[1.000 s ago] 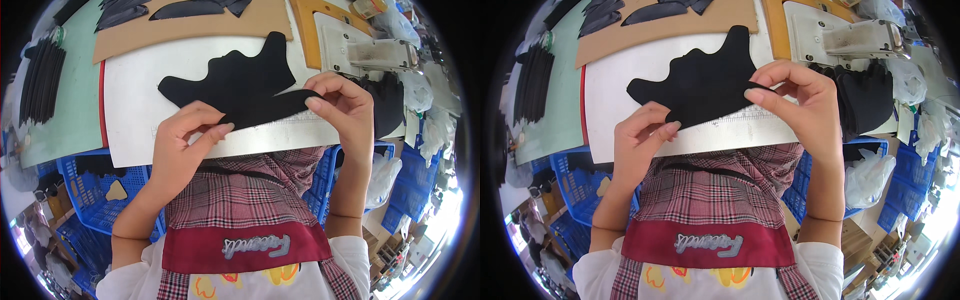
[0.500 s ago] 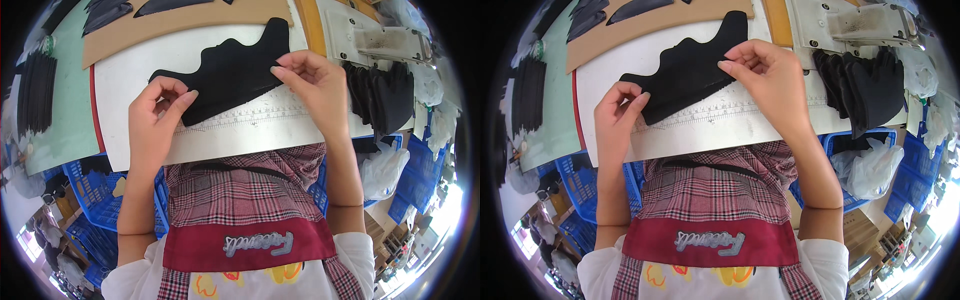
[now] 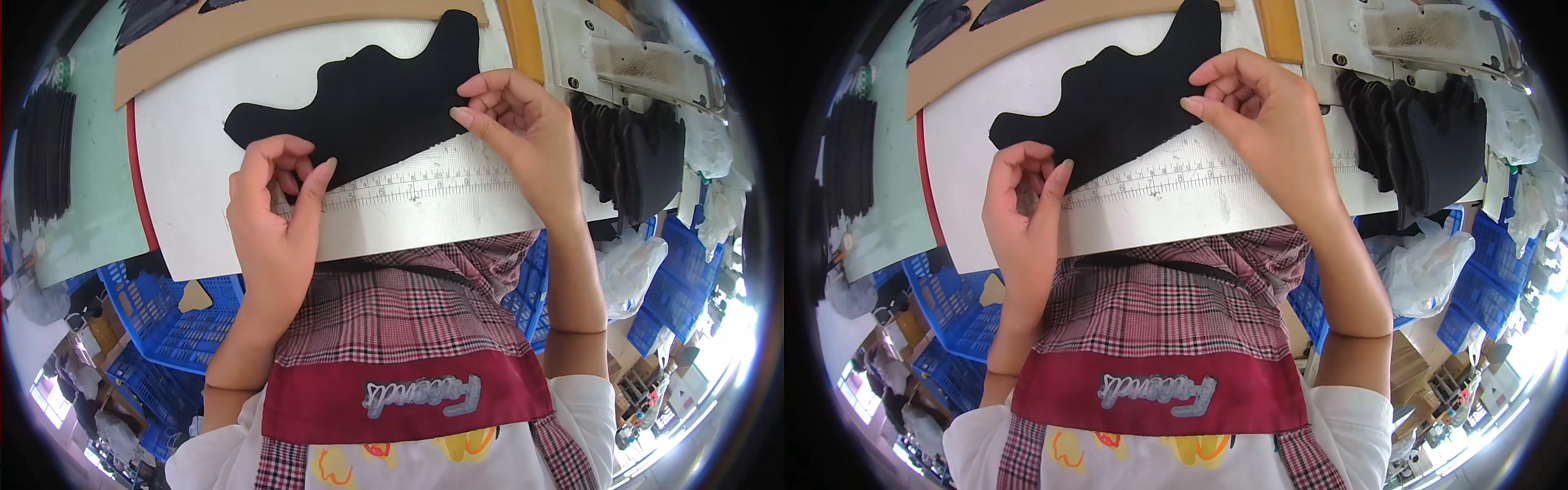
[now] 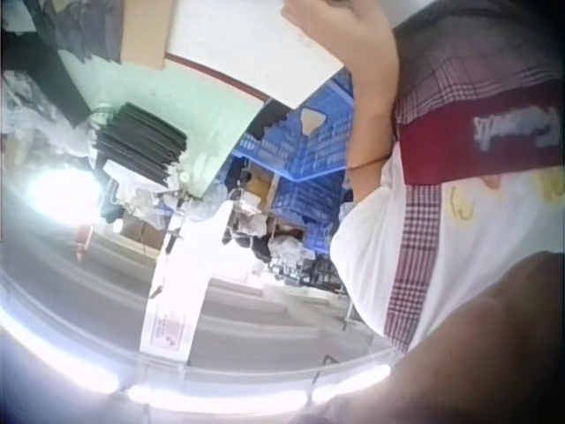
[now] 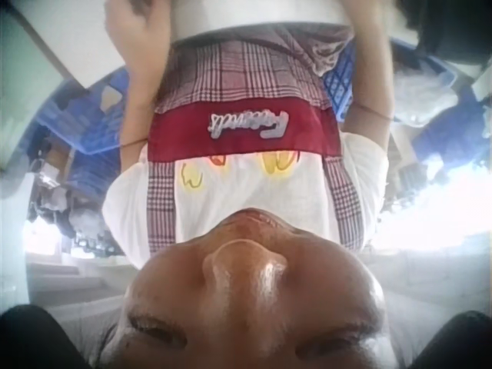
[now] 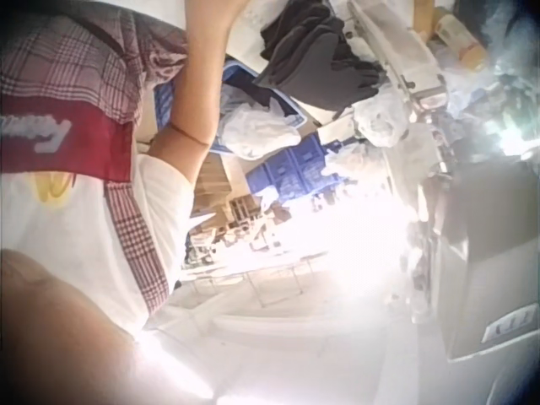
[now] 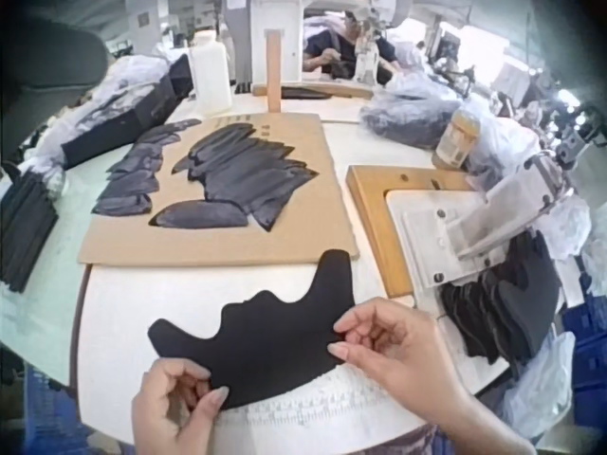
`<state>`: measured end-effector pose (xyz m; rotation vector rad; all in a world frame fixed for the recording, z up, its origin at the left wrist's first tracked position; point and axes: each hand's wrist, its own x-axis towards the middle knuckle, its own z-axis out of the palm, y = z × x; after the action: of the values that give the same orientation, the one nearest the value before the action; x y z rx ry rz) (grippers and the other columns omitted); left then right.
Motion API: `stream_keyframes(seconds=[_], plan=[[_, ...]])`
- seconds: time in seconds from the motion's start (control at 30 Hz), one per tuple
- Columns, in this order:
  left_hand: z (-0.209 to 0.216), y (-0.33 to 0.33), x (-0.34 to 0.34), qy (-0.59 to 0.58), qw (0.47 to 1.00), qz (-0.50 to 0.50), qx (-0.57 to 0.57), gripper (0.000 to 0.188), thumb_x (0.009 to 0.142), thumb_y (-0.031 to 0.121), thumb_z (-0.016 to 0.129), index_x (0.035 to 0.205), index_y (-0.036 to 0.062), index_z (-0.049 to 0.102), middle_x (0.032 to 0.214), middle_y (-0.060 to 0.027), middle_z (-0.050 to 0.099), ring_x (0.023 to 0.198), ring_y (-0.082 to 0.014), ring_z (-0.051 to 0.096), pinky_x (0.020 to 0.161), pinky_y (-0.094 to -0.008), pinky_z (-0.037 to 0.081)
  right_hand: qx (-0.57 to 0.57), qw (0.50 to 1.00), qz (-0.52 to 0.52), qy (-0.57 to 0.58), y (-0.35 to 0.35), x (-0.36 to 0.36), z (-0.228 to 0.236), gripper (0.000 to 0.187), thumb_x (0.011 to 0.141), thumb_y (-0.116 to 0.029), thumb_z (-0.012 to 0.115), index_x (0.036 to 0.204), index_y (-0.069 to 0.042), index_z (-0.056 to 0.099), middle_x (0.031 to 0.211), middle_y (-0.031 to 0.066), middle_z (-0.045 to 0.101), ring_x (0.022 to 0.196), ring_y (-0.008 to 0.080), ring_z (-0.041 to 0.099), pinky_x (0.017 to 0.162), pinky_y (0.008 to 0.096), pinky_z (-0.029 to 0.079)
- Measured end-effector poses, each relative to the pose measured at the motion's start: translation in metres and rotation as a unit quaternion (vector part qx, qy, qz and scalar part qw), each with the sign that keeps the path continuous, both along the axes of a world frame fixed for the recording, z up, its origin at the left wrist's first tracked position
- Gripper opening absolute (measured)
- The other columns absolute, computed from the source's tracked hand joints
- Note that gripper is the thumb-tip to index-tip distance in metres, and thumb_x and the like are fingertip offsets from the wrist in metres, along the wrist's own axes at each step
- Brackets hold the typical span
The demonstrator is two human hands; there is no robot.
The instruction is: The person repeatedly picks up small black fabric pieces and aligns them with a larger black fabric piece on a white work surface. They smooth the pieces into place and then move the assembled unit to a pile on the right side of the table. The process is repeated multiple times throughout the clip.
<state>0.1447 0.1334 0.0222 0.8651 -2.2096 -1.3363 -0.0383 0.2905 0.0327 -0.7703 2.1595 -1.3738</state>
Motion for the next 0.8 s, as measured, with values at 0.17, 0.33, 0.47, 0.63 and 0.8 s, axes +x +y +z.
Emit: stream_keyframes(seconds=[0.17,0.33,0.47,0.63,0.8], plan=[[0.0075,-0.0038,-0.0007,-0.029,0.999,-0.026,0.021,0.025,0.085,0.001,0.07,0.108,0.0017,0.059,0.078,-0.0005,0.054,0.071,-0.009,0.046,0.068,-0.0229,0.039,-0.023,0.999,-0.017,0.046,-0.0036,0.0044,-0.0062,0.017,0.079,-0.003,0.076,0.094,-0.001,0.067,0.073,-0.003,0.061,0.064,0.0032,0.049,0.059,0.0182,0.04],[0.0041,-0.0026,-0.0012,-0.032,0.999,-0.024,0.006,0.029,0.083,0.0,0.071,0.11,0.0031,0.06,0.077,-0.0007,0.054,0.072,-0.0108,0.045,0.071,-0.0258,0.038,-0.011,0.998,-0.013,0.063,-0.0035,0.0022,-0.0058,0.017,0.079,-0.003,0.076,0.094,-0.001,0.067,0.073,-0.0029,0.061,0.064,0.0033,0.049,0.059,0.0185,0.041],[0.0042,-0.0014,-0.002,-0.043,0.999,-0.02,-0.007,0.03,0.082,0.001,0.071,0.11,0.0047,0.06,0.075,0.0003,0.054,0.072,-0.0116,0.043,0.072,-0.0269,0.037,-0.017,0.998,-0.012,0.057,-0.0031,0.002,-0.0069,0.017,0.079,-0.003,0.076,0.093,-0.001,0.067,0.073,-0.0029,0.061,0.064,0.0033,0.049,0.059,0.0183,0.041],[0.006,-0.0009,-0.0035,-0.052,0.998,-0.018,-0.018,0.031,0.082,0.003,0.072,0.11,0.0058,0.06,0.074,0.0009,0.054,0.07,-0.012,0.04,0.072,-0.0275,0.035,-0.016,0.998,-0.013,0.051,-0.0032,0.0022,-0.0072,0.017,0.078,-0.003,0.076,0.093,-0.001,0.067,0.074,-0.0028,0.062,0.064,0.0031,0.049,0.059,0.0181,0.041],[0.0076,0.0005,-0.0037,-0.063,0.997,-0.013,-0.045,0.031,0.081,0.004,0.072,0.11,0.0063,0.06,0.074,0.0012,0.055,0.069,-0.0121,0.039,0.071,-0.0279,0.035,-0.01,0.998,-0.01,0.062,-0.0042,0.0023,-0.0052,0.016,0.078,-0.003,0.076,0.091,-0.001,0.067,0.074,-0.0018,0.062,0.064,0.0038,0.051,0.06,0.0187,0.043]])
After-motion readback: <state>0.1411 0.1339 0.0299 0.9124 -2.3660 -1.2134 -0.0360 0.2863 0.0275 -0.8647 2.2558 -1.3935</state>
